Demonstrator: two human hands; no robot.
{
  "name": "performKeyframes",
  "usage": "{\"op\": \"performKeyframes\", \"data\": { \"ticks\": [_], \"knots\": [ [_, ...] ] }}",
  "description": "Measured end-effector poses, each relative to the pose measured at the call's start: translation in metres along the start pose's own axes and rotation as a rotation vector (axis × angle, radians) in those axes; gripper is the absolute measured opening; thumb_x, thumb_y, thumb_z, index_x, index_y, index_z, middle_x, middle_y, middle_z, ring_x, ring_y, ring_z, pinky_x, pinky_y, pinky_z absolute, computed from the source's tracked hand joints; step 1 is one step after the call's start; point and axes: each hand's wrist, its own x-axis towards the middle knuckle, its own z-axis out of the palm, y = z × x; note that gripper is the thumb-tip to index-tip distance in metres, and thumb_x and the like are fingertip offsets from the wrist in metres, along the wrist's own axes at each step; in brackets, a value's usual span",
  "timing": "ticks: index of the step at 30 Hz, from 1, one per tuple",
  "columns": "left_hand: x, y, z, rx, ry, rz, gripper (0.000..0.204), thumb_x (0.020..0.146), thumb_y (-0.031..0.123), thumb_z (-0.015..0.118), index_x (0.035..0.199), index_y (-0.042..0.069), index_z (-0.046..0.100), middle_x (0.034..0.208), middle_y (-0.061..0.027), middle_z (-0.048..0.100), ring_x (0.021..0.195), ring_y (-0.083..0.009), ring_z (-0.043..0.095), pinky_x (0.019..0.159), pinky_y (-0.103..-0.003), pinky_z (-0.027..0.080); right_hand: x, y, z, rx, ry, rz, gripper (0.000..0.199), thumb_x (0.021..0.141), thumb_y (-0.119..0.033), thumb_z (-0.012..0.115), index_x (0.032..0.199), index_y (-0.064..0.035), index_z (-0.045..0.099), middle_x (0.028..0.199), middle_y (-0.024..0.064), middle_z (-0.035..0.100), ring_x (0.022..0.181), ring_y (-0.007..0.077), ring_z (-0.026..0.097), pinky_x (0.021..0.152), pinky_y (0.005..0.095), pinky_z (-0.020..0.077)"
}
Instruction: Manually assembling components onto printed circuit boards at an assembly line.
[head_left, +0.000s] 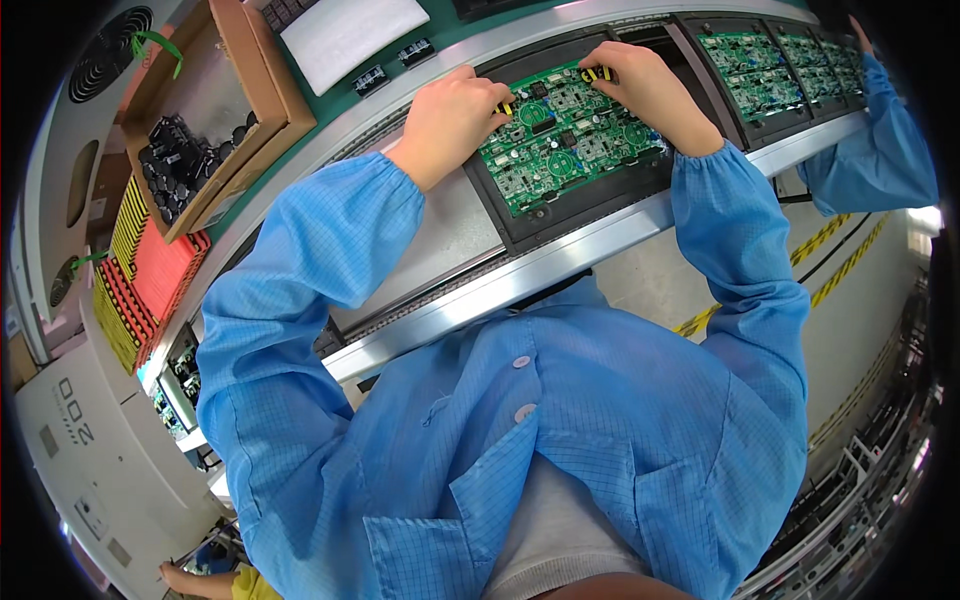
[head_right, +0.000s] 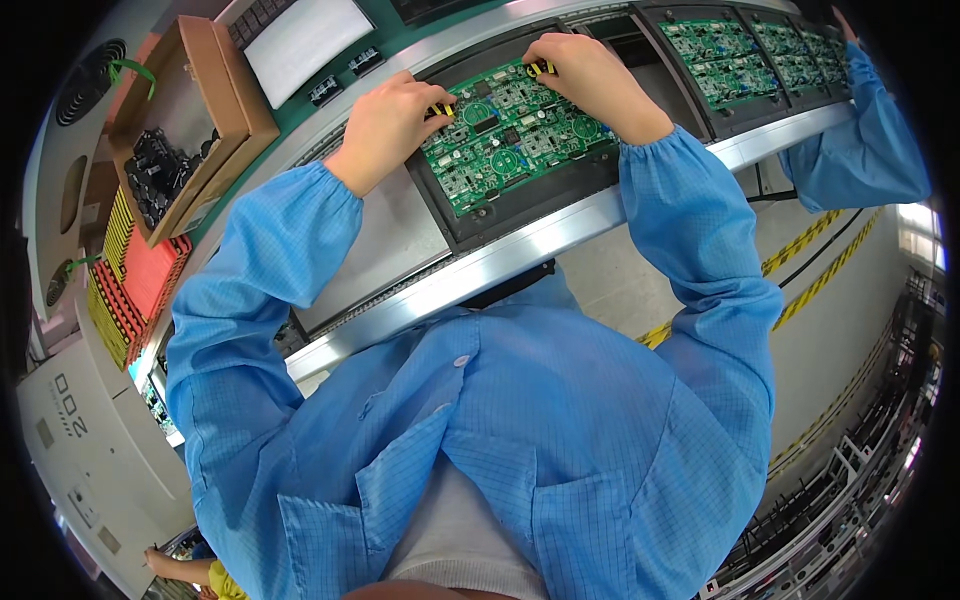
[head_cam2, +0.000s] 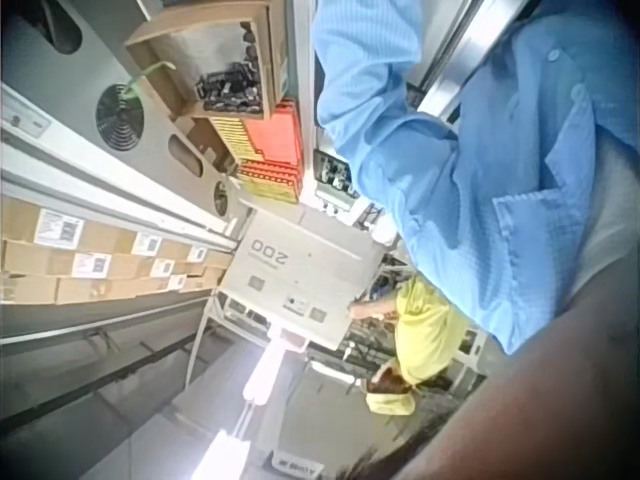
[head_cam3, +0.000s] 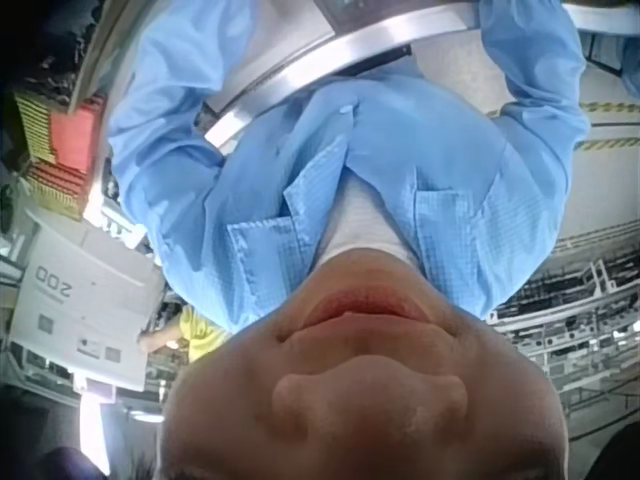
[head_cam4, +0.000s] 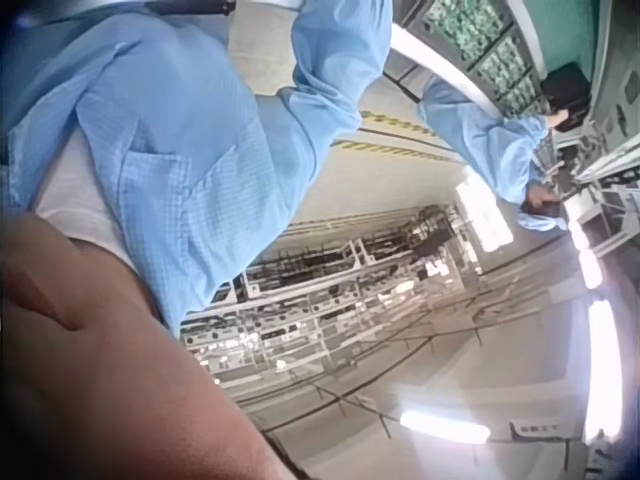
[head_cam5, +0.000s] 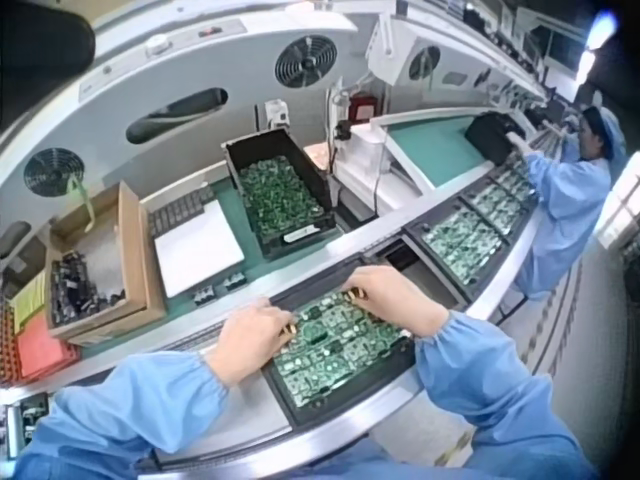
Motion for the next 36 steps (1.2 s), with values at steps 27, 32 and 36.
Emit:
{"op": "performKeyframes", "data": {
  "ticks": [27,32,36],
  "knots": [
    [-0.033,0.032,-0.001,-0.548,-0.015,0.120,0.019,0.078,0.005,0.077,0.097,0.003,0.074,0.097,-0.0107,0.070,0.089,-0.0284,0.068,0.082,-0.038,0.056,0.006,-0.010,0.001,-0.026,-0.052,0.019,0.025,0.083,-0.006,0.076,0.107,-0.0033,0.068,0.103,0.0124,0.070,0.097,0.0348,0.067,0.086,0.0432,0.0544],
    [-0.029,0.032,0.008,-0.413,0.005,0.158,0.021,0.078,0.010,0.078,0.099,0.007,0.076,0.097,-0.0084,0.072,0.101,-0.0290,0.064,0.091,-0.041,0.053,0.002,-0.017,-0.008,-0.104,0.020,-0.049,0.029,0.083,-0.003,0.075,0.111,-0.0047,0.069,0.104,0.0105,0.069,0.094,0.0310,0.068,0.085,0.0389,0.0549],
    [-0.029,0.030,0.016,-0.398,0.006,0.142,0.023,0.078,0.010,0.079,0.100,0.007,0.076,0.098,-0.0073,0.073,0.098,-0.0279,0.064,0.089,-0.040,0.053,-0.003,-0.035,-0.040,-0.045,-0.036,0.038,0.015,0.080,0.000,0.071,0.095,-0.0010,0.069,0.097,0.0135,0.064,0.093,0.0319,0.065,0.082,0.0387,0.0534]
  ]
}}
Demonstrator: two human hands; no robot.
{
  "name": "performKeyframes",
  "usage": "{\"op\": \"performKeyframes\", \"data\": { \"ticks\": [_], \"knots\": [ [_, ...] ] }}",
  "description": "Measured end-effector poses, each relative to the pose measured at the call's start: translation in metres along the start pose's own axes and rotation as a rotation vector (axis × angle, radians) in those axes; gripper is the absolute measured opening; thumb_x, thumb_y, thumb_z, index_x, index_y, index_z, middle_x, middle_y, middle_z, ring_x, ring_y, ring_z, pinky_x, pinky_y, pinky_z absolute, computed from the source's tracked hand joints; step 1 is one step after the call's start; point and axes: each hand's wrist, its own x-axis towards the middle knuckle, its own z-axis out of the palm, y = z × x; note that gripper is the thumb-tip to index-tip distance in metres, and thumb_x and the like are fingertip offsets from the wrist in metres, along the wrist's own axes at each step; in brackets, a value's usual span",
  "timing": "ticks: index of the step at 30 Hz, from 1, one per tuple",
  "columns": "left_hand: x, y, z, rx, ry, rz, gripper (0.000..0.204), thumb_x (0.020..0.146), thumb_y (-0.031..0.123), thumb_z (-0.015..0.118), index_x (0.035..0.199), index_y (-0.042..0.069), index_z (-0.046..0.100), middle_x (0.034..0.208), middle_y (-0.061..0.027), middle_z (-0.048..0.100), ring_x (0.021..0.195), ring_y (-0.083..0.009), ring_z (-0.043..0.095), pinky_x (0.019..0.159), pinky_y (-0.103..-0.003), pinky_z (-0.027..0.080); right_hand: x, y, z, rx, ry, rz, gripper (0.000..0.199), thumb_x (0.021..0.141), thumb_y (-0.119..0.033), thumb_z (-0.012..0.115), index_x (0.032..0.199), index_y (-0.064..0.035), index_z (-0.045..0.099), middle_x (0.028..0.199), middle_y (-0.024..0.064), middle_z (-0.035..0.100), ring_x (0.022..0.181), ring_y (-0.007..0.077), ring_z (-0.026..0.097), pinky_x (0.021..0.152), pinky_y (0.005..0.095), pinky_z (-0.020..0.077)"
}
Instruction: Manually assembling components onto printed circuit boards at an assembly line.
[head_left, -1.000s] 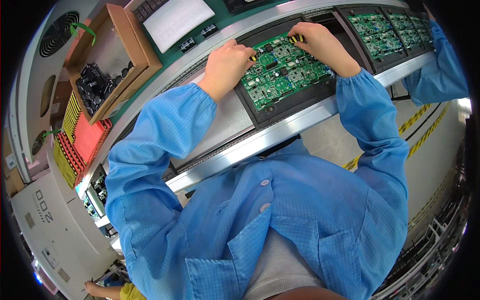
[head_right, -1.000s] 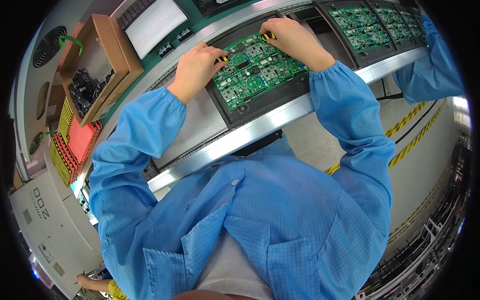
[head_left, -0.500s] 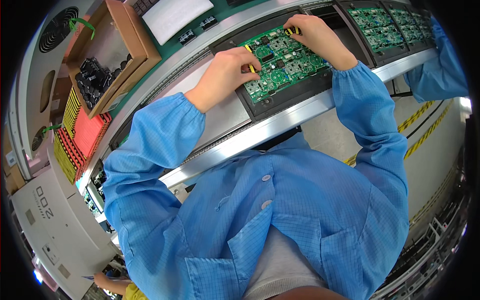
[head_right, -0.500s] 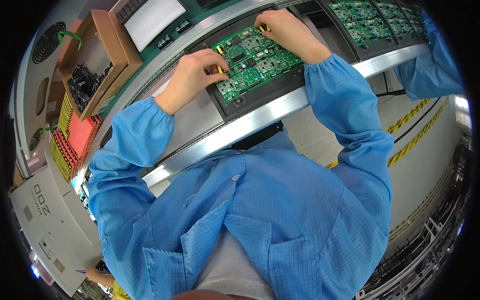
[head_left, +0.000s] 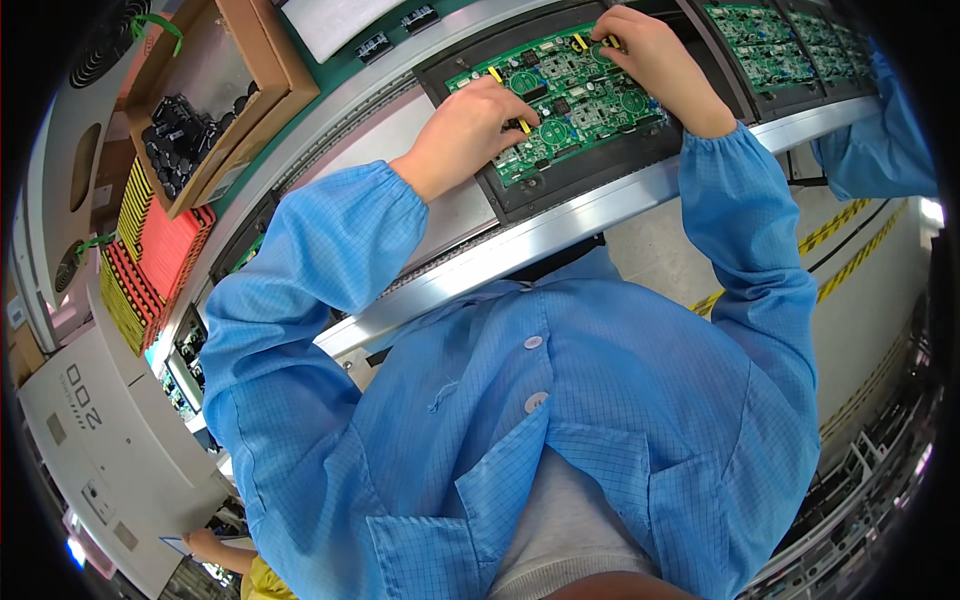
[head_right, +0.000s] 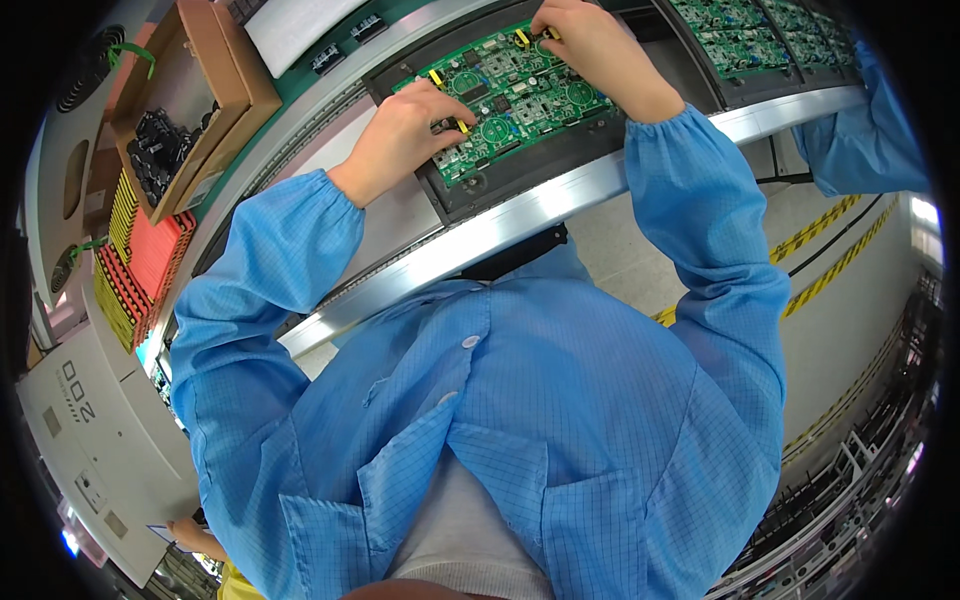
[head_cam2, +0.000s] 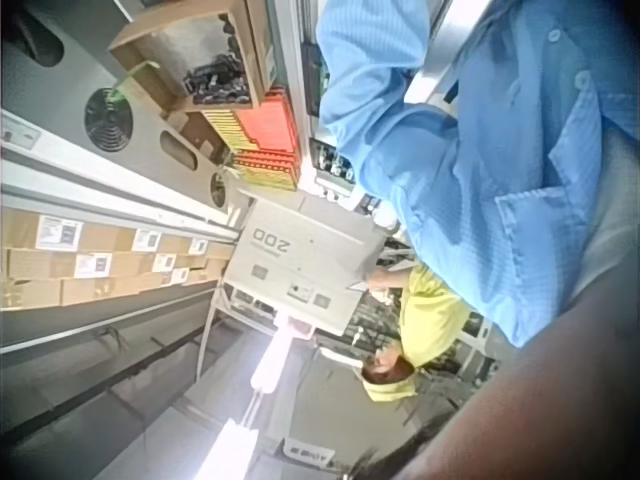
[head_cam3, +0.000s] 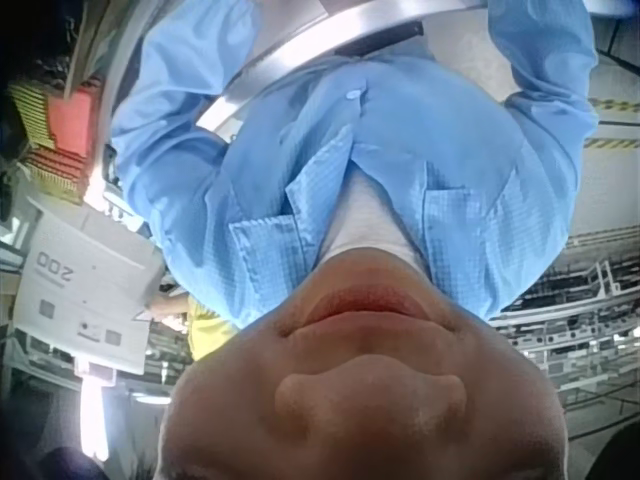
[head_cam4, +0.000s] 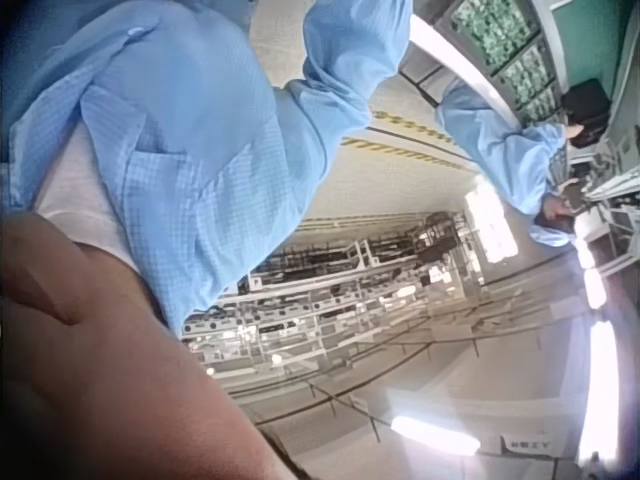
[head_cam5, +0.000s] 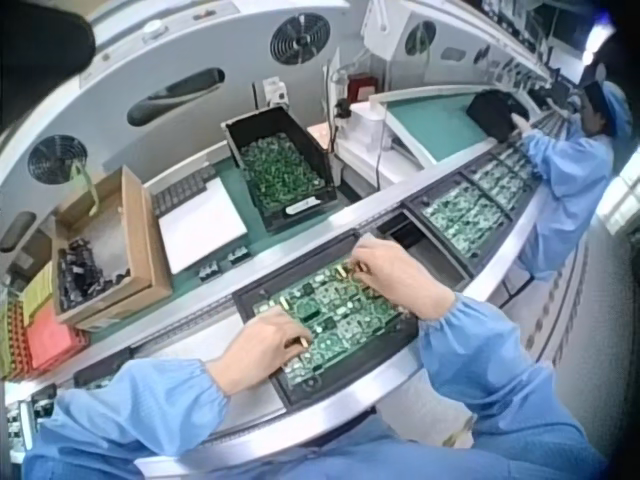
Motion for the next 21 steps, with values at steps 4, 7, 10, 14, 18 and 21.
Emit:
{"op": "performKeyframes", "data": {
  "ticks": [4,7,10,14,18,21],
  "knots": [
    [0.001,0.002,0.002,0.078,-0.026,0.030,0.022,0.079,0.012,0.078,0.101,0.008,0.076,0.098,-0.0046,0.073,0.100,-0.0261,0.063,0.089,-0.039,0.054,-0.024,0.004,-0.014,0.232,0.021,0.080,0.019,0.084,-0.005,0.069,0.103,-0.0031,0.070,0.102,0.0139,0.066,0.101,0.0323,0.065,0.092,0.0397,0.0514],
    [0.002,0.005,0.000,0.110,-0.055,0.011,0.021,0.080,0.013,0.078,0.101,0.009,0.076,0.098,-0.0030,0.073,0.102,-0.0253,0.062,0.089,-0.038,0.054,-0.050,0.017,0.003,0.212,0.031,-0.039,0.034,0.084,0.008,0.071,0.115,-0.0063,0.072,0.100,0.0051,0.065,0.089,0.0163,0.065,0.078,0.0288,0.0531],
    [0.000,0.006,-0.004,0.134,-0.076,-0.009,0.022,0.080,0.013,0.077,0.102,0.010,0.076,0.101,-0.0012,0.072,0.103,-0.0240,0.061,0.091,-0.037,0.053,-0.059,-0.004,0.007,0.297,-0.015,0.161,0.039,0.080,0.004,0.078,0.116,-0.0070,0.071,0.094,0.0047,0.066,0.081,0.0161,0.061,0.072,0.0305,0.0518],
    [-0.006,0.010,-0.008,0.212,0.021,0.113,0.020,0.081,0.013,0.076,0.101,0.011,0.074,0.103,-0.0001,0.071,0.101,-0.0236,0.061,0.091,-0.037,0.053,-0.063,-0.004,0.015,0.199,-0.001,0.117,0.034,0.082,0.000,0.078,0.114,-0.0072,0.071,0.095,0.0059,0.069,0.077,0.0177,0.060,0.072,0.0309,0.0519],
    [-0.019,0.028,-0.035,0.275,0.113,0.183,0.017,0.082,0.011,0.072,0.099,0.013,0.073,0.100,0.0007,0.069,0.100,-0.0229,0.060,0.088,-0.036,0.052,-0.061,-0.005,0.020,0.159,0.027,0.074,0.032,0.083,-0.003,0.077,0.113,-0.0074,0.071,0.100,0.0086,0.071,0.087,0.0251,0.067,0.075,0.0340,0.0545],
    [-0.033,0.039,-0.065,0.308,0.148,0.153,0.018,0.081,0.009,0.071,0.098,0.013,0.073,0.099,-0.0003,0.069,0.096,-0.0241,0.061,0.086,-0.037,0.052,-0.061,-0.005,0.018,0.149,-0.008,0.105,0.032,0.083,-0.003,0.077,0.114,-0.0076,0.071,0.102,0.0092,0.071,0.091,0.0283,0.068,0.078,0.0365,0.0550]
  ]
}}
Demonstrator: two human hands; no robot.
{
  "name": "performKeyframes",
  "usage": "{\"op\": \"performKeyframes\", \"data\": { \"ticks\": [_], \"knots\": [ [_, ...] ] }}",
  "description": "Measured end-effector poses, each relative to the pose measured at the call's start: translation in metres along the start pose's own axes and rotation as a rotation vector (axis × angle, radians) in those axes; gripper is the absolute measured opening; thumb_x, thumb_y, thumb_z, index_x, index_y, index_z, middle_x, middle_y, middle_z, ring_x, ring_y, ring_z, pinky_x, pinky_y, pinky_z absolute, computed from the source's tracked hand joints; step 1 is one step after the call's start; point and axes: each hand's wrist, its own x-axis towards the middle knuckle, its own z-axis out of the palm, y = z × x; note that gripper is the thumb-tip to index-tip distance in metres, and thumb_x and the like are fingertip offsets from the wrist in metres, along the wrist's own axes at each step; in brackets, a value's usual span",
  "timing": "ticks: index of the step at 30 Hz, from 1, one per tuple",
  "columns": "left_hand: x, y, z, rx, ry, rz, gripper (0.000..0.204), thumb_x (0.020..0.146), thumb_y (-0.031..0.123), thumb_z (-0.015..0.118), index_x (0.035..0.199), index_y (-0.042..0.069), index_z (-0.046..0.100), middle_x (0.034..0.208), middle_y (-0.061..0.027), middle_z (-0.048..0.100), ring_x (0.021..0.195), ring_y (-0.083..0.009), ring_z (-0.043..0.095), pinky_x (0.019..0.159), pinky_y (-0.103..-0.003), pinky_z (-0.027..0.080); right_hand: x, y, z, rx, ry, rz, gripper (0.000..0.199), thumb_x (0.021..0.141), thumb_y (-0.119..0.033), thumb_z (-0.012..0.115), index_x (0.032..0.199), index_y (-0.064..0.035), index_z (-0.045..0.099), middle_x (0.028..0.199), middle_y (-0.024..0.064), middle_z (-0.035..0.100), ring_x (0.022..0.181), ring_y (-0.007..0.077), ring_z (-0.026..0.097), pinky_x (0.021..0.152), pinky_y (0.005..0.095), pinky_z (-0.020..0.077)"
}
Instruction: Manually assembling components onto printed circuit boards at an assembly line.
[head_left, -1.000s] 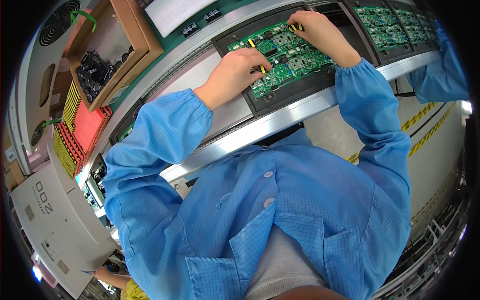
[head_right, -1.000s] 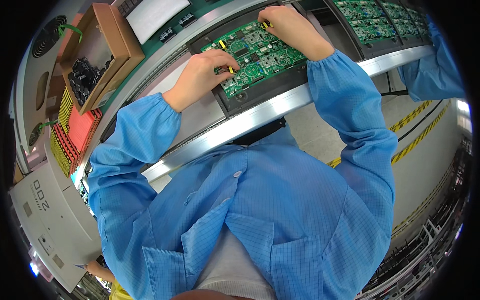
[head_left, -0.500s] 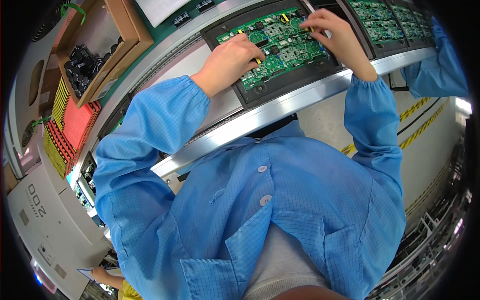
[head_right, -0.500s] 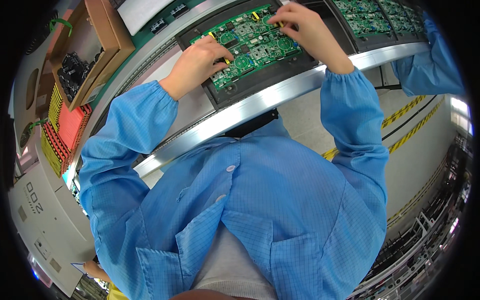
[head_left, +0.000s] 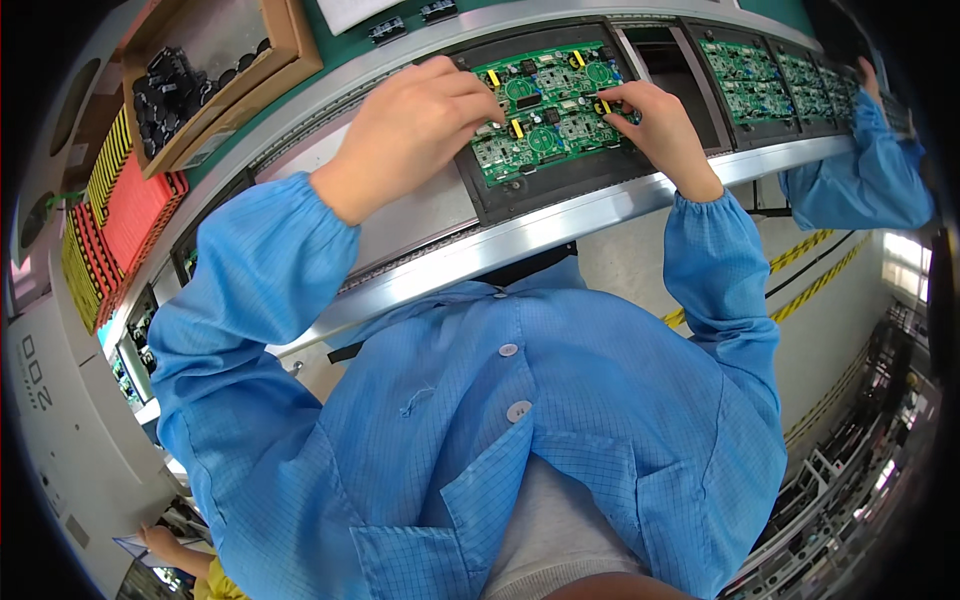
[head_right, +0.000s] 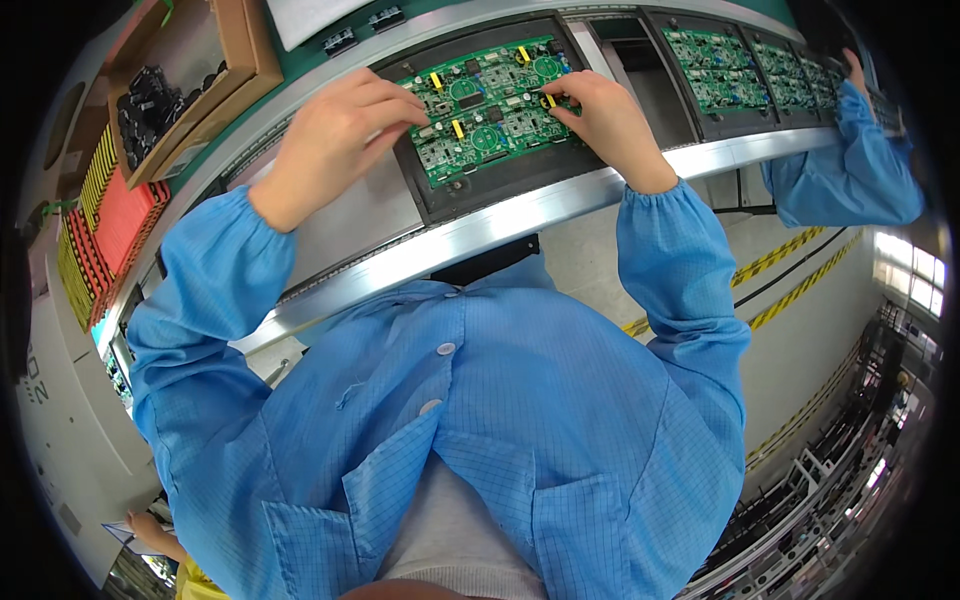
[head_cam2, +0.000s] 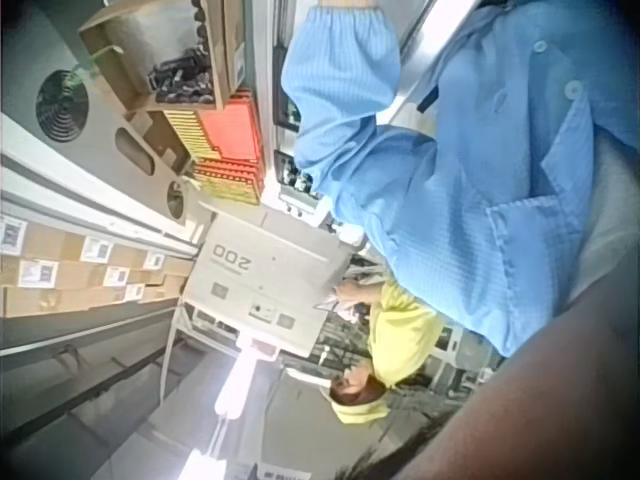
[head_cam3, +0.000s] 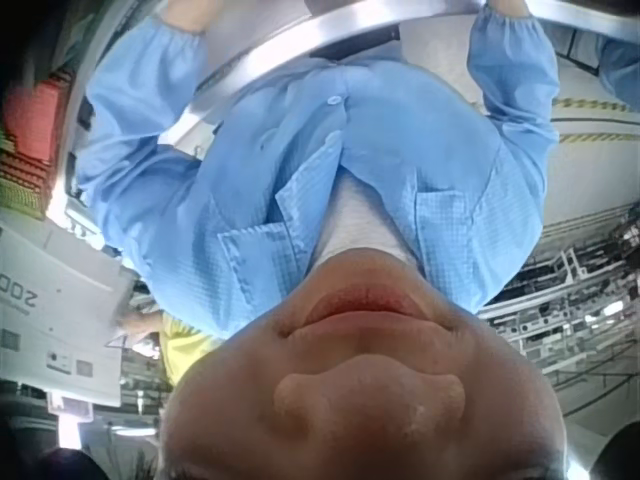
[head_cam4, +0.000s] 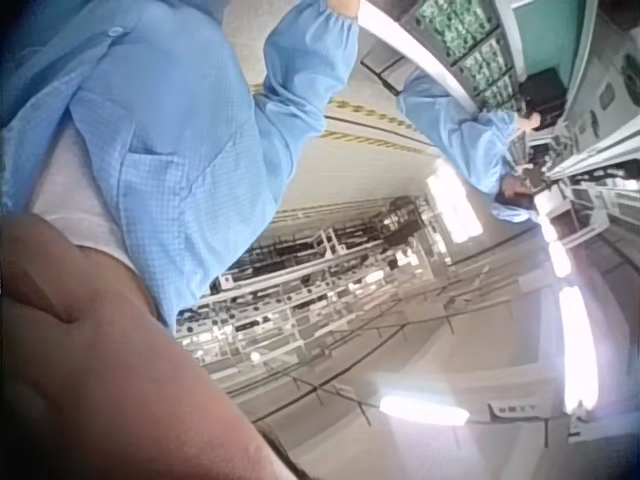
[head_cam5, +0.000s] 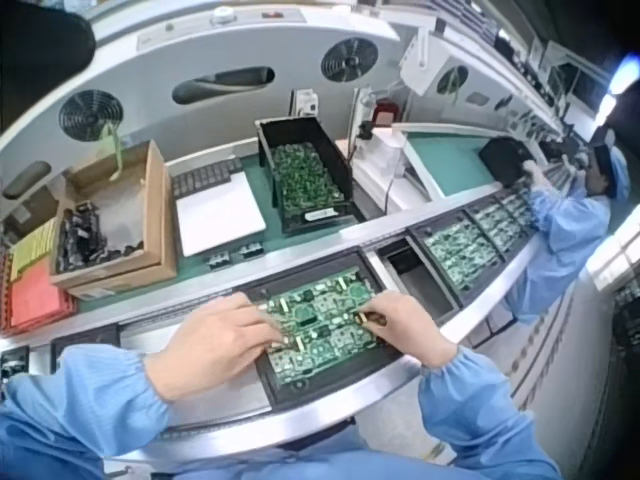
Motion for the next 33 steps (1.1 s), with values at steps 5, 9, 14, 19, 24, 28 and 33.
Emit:
{"op": "performKeyframes", "data": {
  "ticks": [5,9,14,19,24,28,33],
  "knots": [
    [-0.024,-0.007,-0.050,0.066,0.091,-0.019,0.017,0.081,0.006,0.071,0.097,0.010,0.072,0.099,-0.0013,0.070,0.093,-0.0248,0.063,0.083,-0.038,0.053,0.006,-0.009,-0.004,-0.071,-0.010,-0.060,0.031,0.081,-0.002,0.078,0.111,-0.0071,0.072,0.101,0.0104,0.070,0.093,0.0300,0.067,0.081,0.0379,0.0546],
    [-0.049,-0.012,-0.083,0.097,0.128,-0.111,0.017,0.081,0.004,0.071,0.097,0.011,0.072,0.097,-0.0022,0.070,0.090,-0.0252,0.063,0.080,-0.038,0.054,0.011,-0.018,-0.006,-0.135,-0.056,0.031,0.030,0.080,-0.001,0.078,0.109,-0.0062,0.072,0.101,0.0118,0.070,0.094,0.0315,0.067,0.082,0.0391,0.0537],
    [-0.088,-0.023,-0.110,0.167,0.133,-0.166,0.017,0.083,0.004,0.071,0.097,0.011,0.072,0.096,-0.0037,0.071,0.089,-0.0261,0.064,0.079,-0.039,0.054,0.013,-0.032,-0.004,-0.140,0.005,-0.046,0.033,0.079,0.001,0.077,0.111,-0.0057,0.071,0.103,0.0147,0.068,0.100,0.0355,0.065,0.086,0.0414,0.0523],
    [-0.121,-0.073,-0.143,0.297,0.051,-0.259,0.014,0.085,0.008,0.069,0.099,0.011,0.073,0.097,-0.0066,0.071,0.094,-0.0309,0.065,0.080,-0.042,0.054,0.016,-0.058,-0.028,0.000,-0.050,0.120,0.033,0.082,0.006,0.074,0.113,-0.0042,0.069,0.100,0.0077,0.065,0.077,0.0178,0.059,0.070,0.0293,0.0488],
    [-0.147,-0.165,-0.191,0.366,0.101,-0.377,0.024,0.088,0.007,0.068,0.112,0.008,0.071,0.105,-0.0128,0.072,0.102,-0.0342,0.066,0.088,-0.044,0.054,0.109,-0.159,-0.034,0.157,-0.002,-0.249,0.022,0.089,-0.001,0.069,0.111,-0.0035,0.071,0.094,0.0057,0.066,0.076,0.0146,0.057,0.066,0.0278,0.0449],
    [-0.131,-0.198,-0.187,0.154,-0.118,-0.351,0.027,0.089,0.009,0.068,0.115,0.006,0.072,0.106,-0.0173,0.073,0.101,-0.0364,0.068,0.090,-0.043,0.054,0.199,-0.233,0.002,0.156,-0.077,-0.553,0.027,0.091,-0.009,0.070,0.118,-0.0056,0.069,0.105,0.0096,0.070,0.093,0.0248,0.063,0.079,0.0345,0.0506],
    [-0.107,-0.203,-0.162,0.143,-0.227,-0.530,0.035,0.097,0.035,0.062,0.117,0.009,0.073,0.108,-0.0163,0.074,0.103,-0.0369,0.069,0.092,-0.045,0.054,0.284,-0.250,0.065,-0.267,-0.028,-0.662,0.033,0.097,-0.027,0.065,0.123,-0.0069,0.067,0.116,0.0121,0.069,0.115,0.0314,0.058,0.099,0.0421,0.0460]
  ]
}}
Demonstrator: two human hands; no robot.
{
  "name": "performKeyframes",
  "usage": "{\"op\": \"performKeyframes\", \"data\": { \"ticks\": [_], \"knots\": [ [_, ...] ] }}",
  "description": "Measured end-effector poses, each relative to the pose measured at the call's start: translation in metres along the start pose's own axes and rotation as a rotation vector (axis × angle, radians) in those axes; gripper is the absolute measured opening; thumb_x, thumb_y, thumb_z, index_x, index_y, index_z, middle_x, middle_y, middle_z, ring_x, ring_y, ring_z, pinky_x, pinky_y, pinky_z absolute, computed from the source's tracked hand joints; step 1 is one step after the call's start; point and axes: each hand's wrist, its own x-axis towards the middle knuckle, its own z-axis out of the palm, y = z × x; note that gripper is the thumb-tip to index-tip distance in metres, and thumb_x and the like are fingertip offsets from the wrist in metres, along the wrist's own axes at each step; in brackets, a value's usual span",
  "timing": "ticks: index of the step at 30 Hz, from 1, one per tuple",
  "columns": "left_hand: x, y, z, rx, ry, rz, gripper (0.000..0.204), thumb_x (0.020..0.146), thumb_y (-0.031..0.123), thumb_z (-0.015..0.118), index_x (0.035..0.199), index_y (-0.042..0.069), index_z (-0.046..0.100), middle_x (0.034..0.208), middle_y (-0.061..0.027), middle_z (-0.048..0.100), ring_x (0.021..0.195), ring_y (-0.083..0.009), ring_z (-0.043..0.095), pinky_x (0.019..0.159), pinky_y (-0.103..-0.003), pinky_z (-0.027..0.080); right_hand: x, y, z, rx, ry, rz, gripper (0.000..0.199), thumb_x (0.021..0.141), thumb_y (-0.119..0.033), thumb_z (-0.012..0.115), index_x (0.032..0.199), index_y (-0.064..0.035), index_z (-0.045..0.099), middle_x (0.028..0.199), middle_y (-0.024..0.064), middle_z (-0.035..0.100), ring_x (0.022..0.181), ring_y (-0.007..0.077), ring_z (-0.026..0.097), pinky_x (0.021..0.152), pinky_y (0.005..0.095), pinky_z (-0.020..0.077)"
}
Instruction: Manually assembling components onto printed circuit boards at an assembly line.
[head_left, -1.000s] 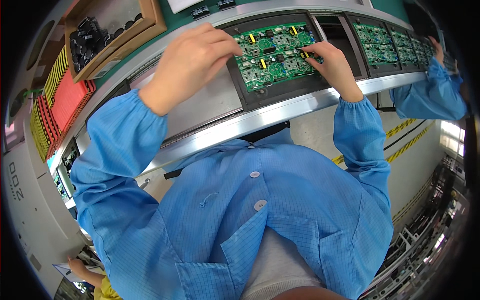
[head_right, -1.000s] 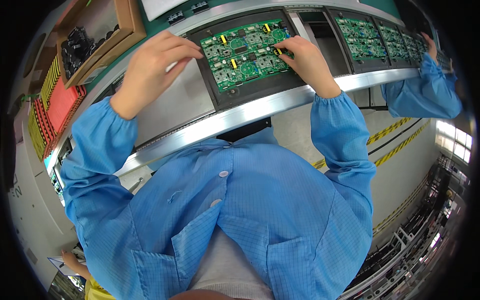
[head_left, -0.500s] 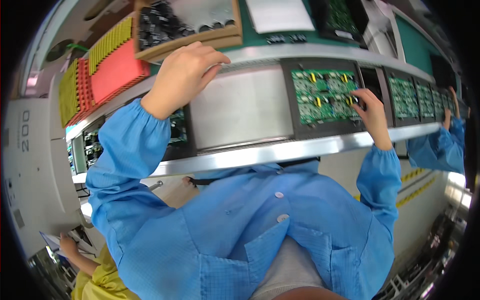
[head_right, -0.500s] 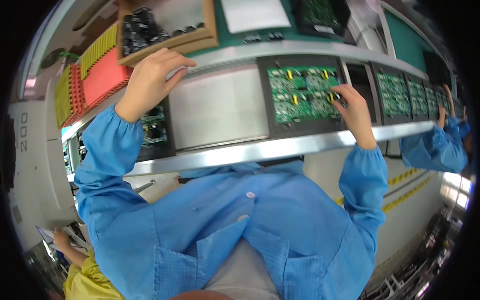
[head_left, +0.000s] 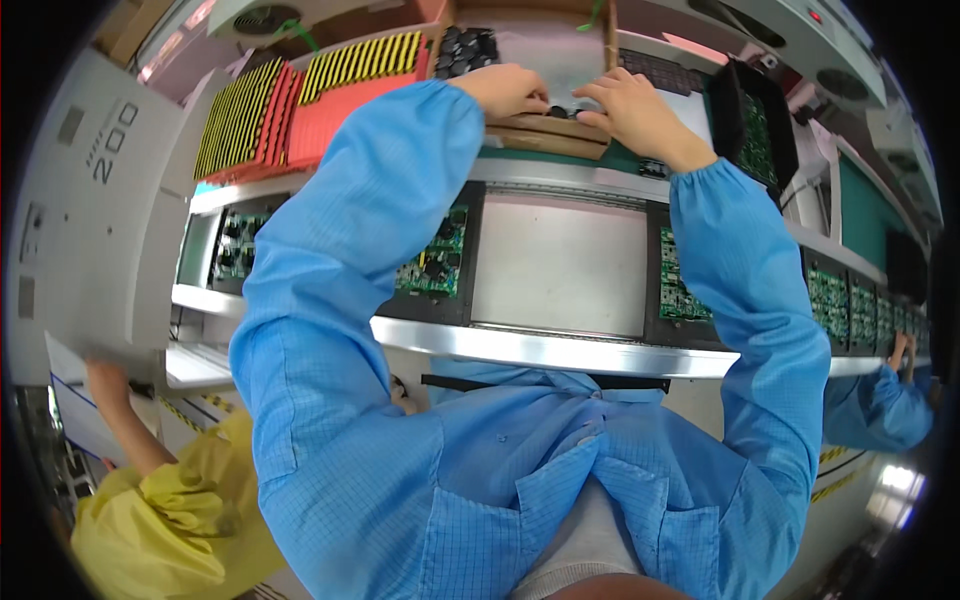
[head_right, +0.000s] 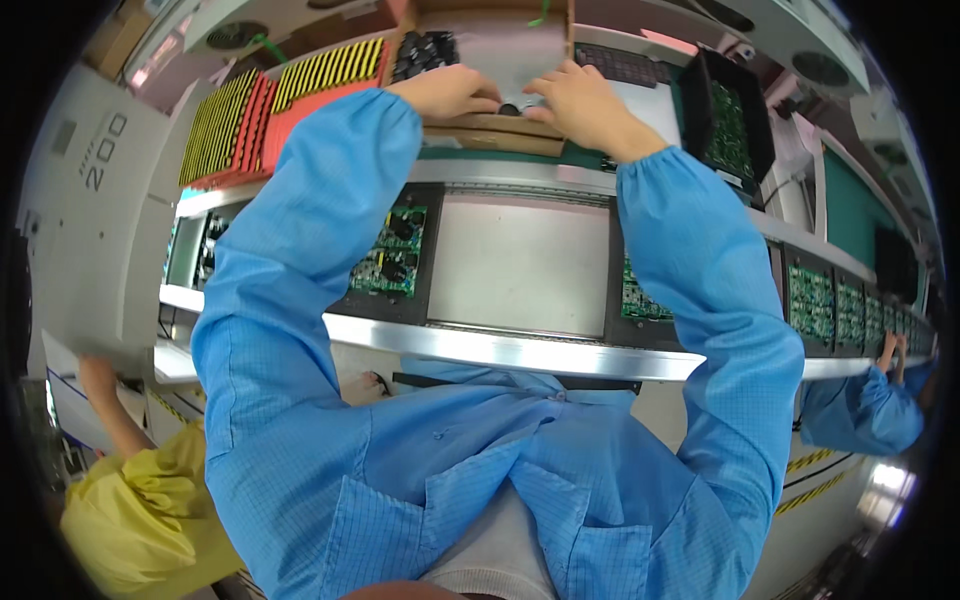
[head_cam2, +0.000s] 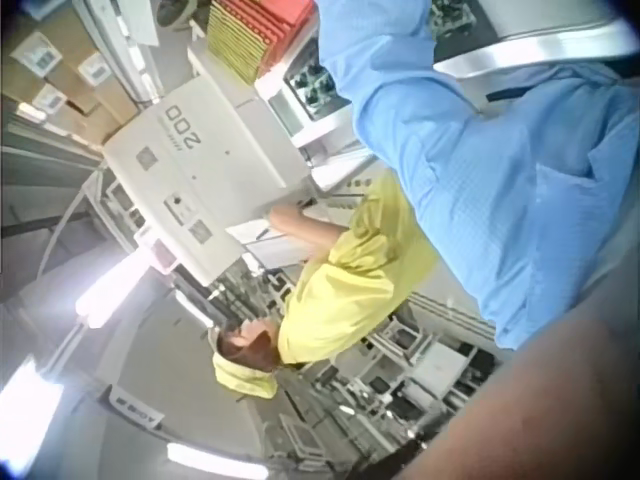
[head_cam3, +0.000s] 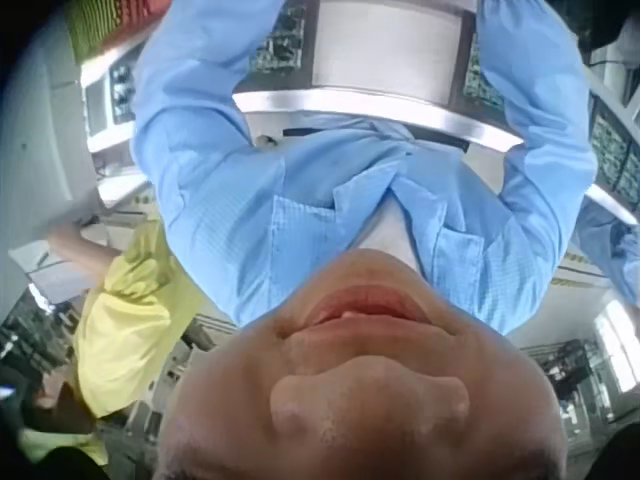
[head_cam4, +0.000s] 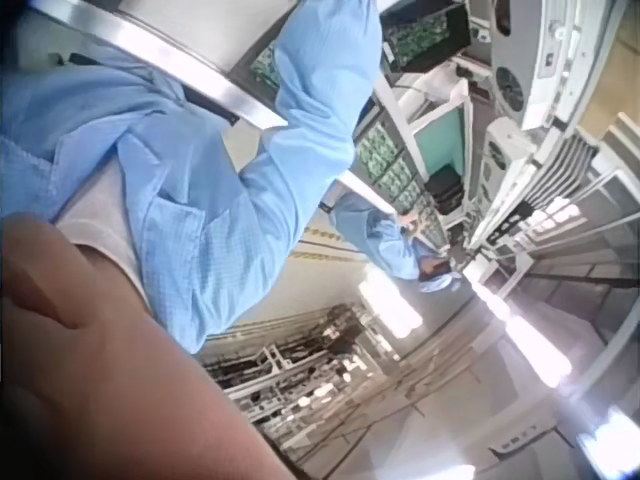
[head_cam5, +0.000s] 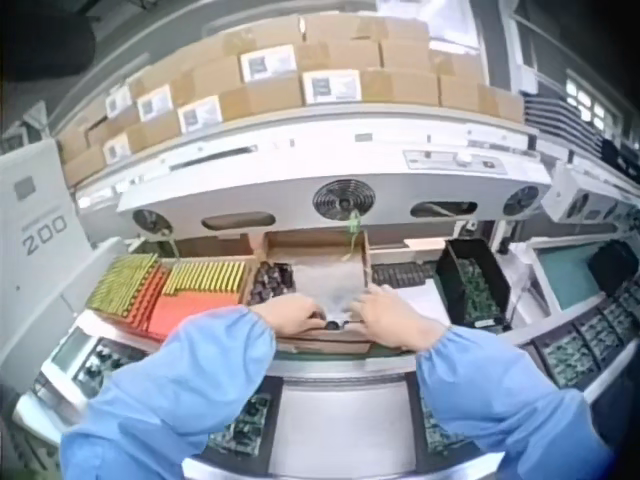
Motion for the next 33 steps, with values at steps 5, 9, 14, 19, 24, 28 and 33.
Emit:
{"op": "performKeyframes", "data": {
  "ticks": [5,9,14,19,24,28,33],
  "knots": [
    [-0.009,-0.002,0.021,0.018,-0.057,-0.046,0.065,0.097,0.067,0.047,0.134,0.017,0.065,0.122,-0.0197,0.070,0.114,-0.0437,0.064,0.102,-0.048,0.050,0.012,0.019,0.030,-0.062,-0.343,-0.033,0.044,0.103,-0.042,0.051,0.127,-0.0084,0.066,0.115,0.0181,0.067,0.119,0.0360,0.055,0.105,0.0480,0.0405],
    [-0.014,0.018,0.034,0.022,0.016,-0.029,0.063,0.099,0.062,0.049,0.135,0.012,0.062,0.124,-0.0200,0.069,0.111,-0.0444,0.064,0.099,-0.049,0.051,0.015,0.009,0.023,0.089,-0.363,0.058,0.040,0.100,-0.032,0.060,0.128,-0.0038,0.063,0.109,0.0231,0.061,0.100,0.0417,0.058,0.088,0.0476,0.0468],
    [0.030,0.010,0.059,-0.136,0.070,0.112,0.048,0.091,0.050,0.064,0.123,0.015,0.070,0.116,-0.0161,0.072,0.110,-0.0375,0.067,0.095,-0.047,0.052,-0.016,0.044,0.018,0.119,-0.263,0.023,0.045,0.087,-0.009,0.072,0.130,-0.0034,0.060,0.112,0.0201,0.064,0.107,0.0384,0.062,0.093,0.0430,0.0482],
    [0.006,-0.012,0.056,-0.312,0.177,0.205,0.051,0.080,0.037,0.081,0.124,0.012,0.070,0.114,-0.0153,0.073,0.105,-0.0323,0.070,0.092,-0.041,0.055,0.000,0.018,0.007,0.197,-0.306,0.064,0.049,0.081,-0.002,0.074,0.128,-0.0052,0.061,0.111,0.0175,0.066,0.107,0.0371,0.064,0.093,0.0424,0.0494],
    [0.002,-0.006,0.048,-0.472,0.169,0.179,0.053,0.075,0.028,0.085,0.123,0.009,0.071,0.107,-0.0160,0.075,0.094,-0.0260,0.072,0.085,-0.038,0.057,-0.004,0.028,0.005,0.242,-0.230,-0.117,0.032,0.077,-0.002,0.075,0.109,-0.0032,0.068,0.103,0.0139,0.067,0.094,0.0339,0.064,0.084,0.0397,0.0518],
    [-0.003,-0.004,0.042,-0.523,0.204,0.171,0.047,0.076,0.021,0.086,0.121,0.015,0.074,0.078,-0.0027,0.062,0.075,-0.0118,0.059,0.073,-0.029,0.053,-0.015,0.026,-0.003,0.485,-0.030,-0.045,0.028,0.083,-0.007,0.079,0.108,-0.0009,0.069,0.110,0.0098,0.071,0.096,0.0247,0.068,0.083,0.0342,0.0542],
    [0.006,0.013,0.046,-0.587,0.222,0.124,0.034,0.085,0.018,0.081,0.118,0.014,0.073,0.079,0.0017,0.050,0.073,-0.0102,0.047,0.066,-0.026,0.044,-0.083,0.025,-0.049,0.529,0.059,0.182,0.033,0.087,-0.001,0.076,0.120,-0.0030,0.070,0.119,0.0051,0.070,0.103,0.0156,0.068,0.090,0.0302,0.0549]
  ]
}}
